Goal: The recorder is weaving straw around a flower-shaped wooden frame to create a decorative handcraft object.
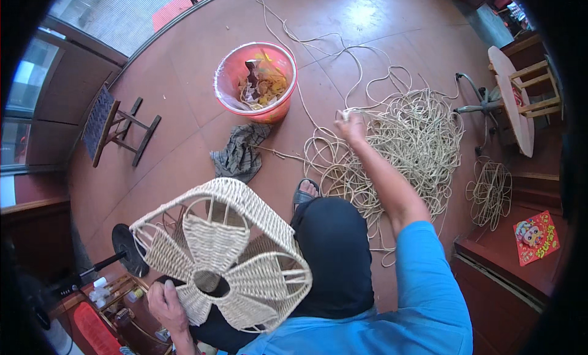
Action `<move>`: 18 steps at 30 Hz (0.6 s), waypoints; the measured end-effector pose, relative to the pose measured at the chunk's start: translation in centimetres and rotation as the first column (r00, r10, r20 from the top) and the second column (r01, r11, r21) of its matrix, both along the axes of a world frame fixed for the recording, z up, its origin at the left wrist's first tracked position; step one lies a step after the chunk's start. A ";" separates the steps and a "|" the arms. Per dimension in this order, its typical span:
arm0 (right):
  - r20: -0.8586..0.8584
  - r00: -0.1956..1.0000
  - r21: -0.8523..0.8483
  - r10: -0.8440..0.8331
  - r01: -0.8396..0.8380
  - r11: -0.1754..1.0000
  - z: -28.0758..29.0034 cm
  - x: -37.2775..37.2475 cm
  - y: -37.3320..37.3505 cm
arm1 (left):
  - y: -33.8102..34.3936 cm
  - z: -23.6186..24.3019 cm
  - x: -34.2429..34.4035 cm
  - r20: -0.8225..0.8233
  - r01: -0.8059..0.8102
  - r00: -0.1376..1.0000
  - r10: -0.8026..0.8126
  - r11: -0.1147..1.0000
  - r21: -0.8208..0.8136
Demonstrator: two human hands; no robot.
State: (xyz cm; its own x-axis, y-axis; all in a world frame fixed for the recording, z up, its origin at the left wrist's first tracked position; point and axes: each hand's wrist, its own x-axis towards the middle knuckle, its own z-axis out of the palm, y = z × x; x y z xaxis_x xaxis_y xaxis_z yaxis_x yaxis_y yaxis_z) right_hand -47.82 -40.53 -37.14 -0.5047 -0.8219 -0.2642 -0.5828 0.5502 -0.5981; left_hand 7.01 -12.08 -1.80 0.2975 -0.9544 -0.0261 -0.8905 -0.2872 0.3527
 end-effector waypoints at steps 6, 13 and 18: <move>-0.064 0.993 0.154 0.104 -0.093 0.984 -3.4 8.4 -2.1 | 0.0 -0.9 0.8 0.034 0.006 0.999 -0.005 1.000 -0.028; -0.149 0.930 0.167 0.337 -0.312 0.935 -5.2 8.0 -2.4 | -1.0 -1.0 1.1 0.024 0.002 1.000 -0.001 0.999 -0.033; -0.170 0.942 0.167 0.289 -0.262 0.951 -5.3 6.3 -3.0 | -1.5 -0.8 0.9 0.006 0.033 0.999 -0.033 0.999 -0.001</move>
State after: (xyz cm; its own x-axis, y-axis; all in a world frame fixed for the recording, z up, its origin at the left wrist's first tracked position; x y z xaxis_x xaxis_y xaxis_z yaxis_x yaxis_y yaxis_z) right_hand -41.50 -43.51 -42.45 -0.3158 -0.8976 -0.3076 -0.8187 0.4216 -0.3898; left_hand 7.88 -13.61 -2.59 0.2658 -0.9637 -0.0236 -0.9016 -0.2572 0.3478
